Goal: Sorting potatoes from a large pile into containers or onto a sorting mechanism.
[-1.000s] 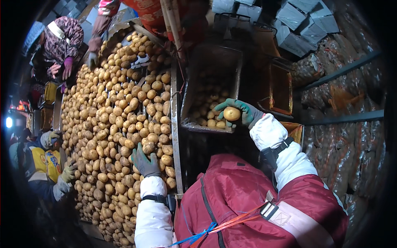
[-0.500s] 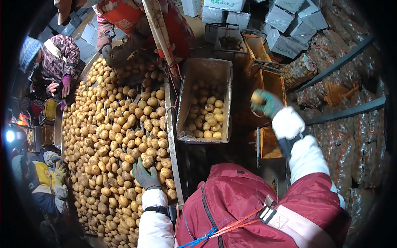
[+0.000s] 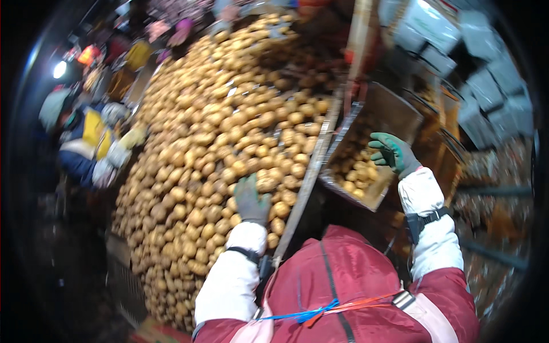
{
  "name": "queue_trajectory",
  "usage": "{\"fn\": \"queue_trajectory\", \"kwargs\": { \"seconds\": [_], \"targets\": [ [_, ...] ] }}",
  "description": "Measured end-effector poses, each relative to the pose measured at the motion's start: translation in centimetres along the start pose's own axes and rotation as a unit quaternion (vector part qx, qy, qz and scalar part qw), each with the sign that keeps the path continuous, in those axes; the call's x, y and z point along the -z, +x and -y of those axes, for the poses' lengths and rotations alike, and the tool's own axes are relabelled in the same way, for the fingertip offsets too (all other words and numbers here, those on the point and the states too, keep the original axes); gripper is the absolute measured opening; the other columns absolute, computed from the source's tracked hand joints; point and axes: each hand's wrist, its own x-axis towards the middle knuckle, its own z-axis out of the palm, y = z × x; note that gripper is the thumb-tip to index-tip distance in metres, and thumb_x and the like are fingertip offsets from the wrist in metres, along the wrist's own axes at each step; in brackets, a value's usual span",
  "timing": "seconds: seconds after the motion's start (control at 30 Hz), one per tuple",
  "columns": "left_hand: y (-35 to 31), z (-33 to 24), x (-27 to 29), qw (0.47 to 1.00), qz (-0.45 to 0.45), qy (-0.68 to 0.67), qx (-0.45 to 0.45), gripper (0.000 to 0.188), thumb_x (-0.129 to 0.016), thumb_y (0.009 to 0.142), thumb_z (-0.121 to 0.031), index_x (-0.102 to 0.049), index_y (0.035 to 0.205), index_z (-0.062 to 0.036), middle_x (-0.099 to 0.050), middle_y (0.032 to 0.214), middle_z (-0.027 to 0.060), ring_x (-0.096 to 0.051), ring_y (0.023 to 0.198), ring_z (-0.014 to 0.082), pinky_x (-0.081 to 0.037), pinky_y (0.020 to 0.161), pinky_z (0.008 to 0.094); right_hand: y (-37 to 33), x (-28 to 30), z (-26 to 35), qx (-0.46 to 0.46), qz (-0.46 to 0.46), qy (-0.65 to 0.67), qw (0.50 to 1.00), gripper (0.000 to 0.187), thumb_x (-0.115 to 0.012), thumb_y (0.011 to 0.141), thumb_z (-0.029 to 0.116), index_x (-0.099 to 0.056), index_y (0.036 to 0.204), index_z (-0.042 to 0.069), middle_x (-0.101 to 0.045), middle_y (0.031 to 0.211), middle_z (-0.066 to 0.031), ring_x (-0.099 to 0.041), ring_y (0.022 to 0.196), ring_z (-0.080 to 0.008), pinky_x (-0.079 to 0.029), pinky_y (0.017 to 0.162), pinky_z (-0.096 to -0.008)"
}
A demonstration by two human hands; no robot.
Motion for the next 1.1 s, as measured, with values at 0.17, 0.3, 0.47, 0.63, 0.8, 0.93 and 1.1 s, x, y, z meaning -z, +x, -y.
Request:
{"fn": "queue_trajectory", "kwargs": {
  "seconds": [0.17,0.3,0.47,0.63,0.8,0.93,1.1],
  "targets": [
    [0.0,-0.3,1.3,0.998,0.047,0.003,0.033,0.075,-0.068,0.074,-0.025,-0.047,0.144,-0.0105,-0.053,0.136,0.0158,-0.042,0.133,0.0387,-0.027,0.115,0.0525,6.9,-12.5,0.1,-0.032,0.137,-0.011,0.99,0.039,-0.057,0.101,0.028,-0.059,0.13,0.002,-0.071,0.106,-0.0097,-0.069,0.075,-0.0176,-0.059,0.068,-0.0297],
    [0.4,-0.2,2.4,0.996,0.072,-0.012,0.055,0.077,-0.07,0.074,-0.026,-0.046,0.146,-0.0117,-0.052,0.138,0.015,-0.04,0.135,0.0376,-0.025,0.117,0.0524,12.2,-22.0,-0.7,0.035,0.159,-0.218,0.962,0.032,-0.063,0.096,0.015,-0.063,0.125,0.0,-0.07,0.103,-0.0052,-0.063,0.07,-0.0097,-0.053,0.062,-0.0232],
    [0.8,0.0,3.1,0.994,0.075,-0.043,0.059,0.077,-0.071,0.073,-0.028,-0.047,0.145,-0.0114,-0.052,0.138,0.0163,-0.041,0.135,0.0381,-0.027,0.117,0.0523,18.1,-32.2,-2.8,0.094,0.184,-0.346,0.915,0.036,-0.067,0.09,0.025,-0.068,0.118,0.002,-0.072,0.096,-0.008,-0.067,0.077,-0.015,-0.053,0.069,-0.0282],
    [1.0,0.3,2.6,0.994,0.075,-0.044,0.069,0.074,-0.07,0.074,-0.031,-0.05,0.142,-0.0079,-0.053,0.137,0.0179,-0.043,0.135,0.0385,-0.026,0.118,0.0527,20.6,-38.3,-3.4,0.214,0.15,-0.645,0.718,0.05,-0.072,0.082,0.026,-0.06,0.128,0.01,-0.064,0.118,-0.0173,-0.064,0.111,-0.032,-0.052,0.09,-0.0406],
    [0.3,1.0,1.6,0.993,0.093,-0.028,0.065,0.069,-0.069,0.075,-0.033,-0.054,0.134,-0.0004,-0.053,0.138,0.0205,-0.041,0.137,0.0383,-0.025,0.118,0.0523,20.4,-40.2,-4.6,0.236,0.175,-0.745,0.599,0.055,-0.075,0.078,0.023,-0.052,0.126,0.011,-0.053,0.125,-0.0164,-0.062,0.111,-0.0352,-0.053,0.087,-0.0477],
    [0.4,1.0,1.8,0.991,0.11,-0.024,0.069,0.071,-0.068,0.077,-0.035,-0.051,0.138,-0.0037,-0.051,0.14,0.0193,-0.039,0.139,0.0372,-0.023,0.119,0.0513,21.5,-39.6,-5.2,0.267,0.189,-0.736,0.592,0.053,-0.073,0.078,0.02,-0.052,0.125,0.013,-0.052,0.125,-0.0156,-0.064,0.108,-0.0346,-0.053,0.084,-0.0485],
    [0.8,0.8,2.0,0.991,0.116,-0.027,0.067,0.074,-0.067,0.079,-0.036,-0.046,0.144,-0.0066,-0.049,0.142,0.0181,-0.037,0.14,0.0365,-0.022,0.12,0.0505,23.0,-39.8,-3.4,0.244,0.231,-0.741,0.581,0.046,-0.072,0.078,0.02,-0.055,0.121,0.015,-0.054,0.122,-0.0142,-0.063,0.109,-0.0349,-0.053,0.084,-0.0479]
  ]
}}
